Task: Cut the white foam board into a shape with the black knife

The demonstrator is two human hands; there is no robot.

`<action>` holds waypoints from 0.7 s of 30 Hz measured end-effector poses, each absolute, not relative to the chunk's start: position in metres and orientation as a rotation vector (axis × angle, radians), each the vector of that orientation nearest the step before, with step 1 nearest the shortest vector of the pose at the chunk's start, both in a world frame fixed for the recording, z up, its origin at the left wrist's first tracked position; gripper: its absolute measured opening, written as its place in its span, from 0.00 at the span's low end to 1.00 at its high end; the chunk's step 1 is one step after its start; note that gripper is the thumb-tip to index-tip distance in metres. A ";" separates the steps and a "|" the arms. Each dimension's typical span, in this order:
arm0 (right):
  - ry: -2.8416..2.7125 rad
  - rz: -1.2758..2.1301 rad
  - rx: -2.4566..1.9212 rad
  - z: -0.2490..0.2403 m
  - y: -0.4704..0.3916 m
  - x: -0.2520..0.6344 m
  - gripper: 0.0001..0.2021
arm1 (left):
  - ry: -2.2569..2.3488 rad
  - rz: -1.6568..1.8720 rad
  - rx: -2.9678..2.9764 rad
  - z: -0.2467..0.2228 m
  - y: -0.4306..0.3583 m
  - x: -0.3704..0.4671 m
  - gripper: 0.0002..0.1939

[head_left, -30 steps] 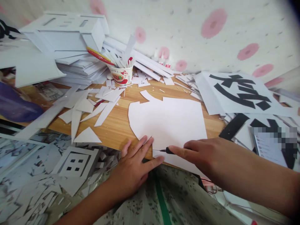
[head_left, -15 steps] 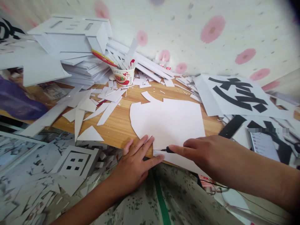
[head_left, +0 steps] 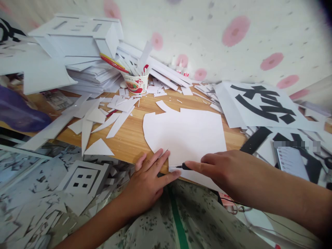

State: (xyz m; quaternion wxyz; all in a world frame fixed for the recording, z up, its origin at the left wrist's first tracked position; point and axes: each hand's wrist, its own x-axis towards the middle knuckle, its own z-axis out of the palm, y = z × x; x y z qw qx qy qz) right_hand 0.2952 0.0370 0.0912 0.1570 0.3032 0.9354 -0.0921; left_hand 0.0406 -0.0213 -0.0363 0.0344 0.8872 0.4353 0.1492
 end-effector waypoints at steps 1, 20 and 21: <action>2.683 -0.256 0.866 0.091 0.037 0.295 0.34 | 1.340 0.460 2.726 -0.036 -0.021 0.041 0.31; 2.692 -0.075 0.775 0.096 0.043 0.292 0.32 | 1.359 0.492 2.722 -0.034 -0.022 0.042 0.31; 2.688 -0.066 0.766 0.097 0.044 0.293 0.33 | 1.366 0.501 2.721 -0.035 -0.022 0.042 0.31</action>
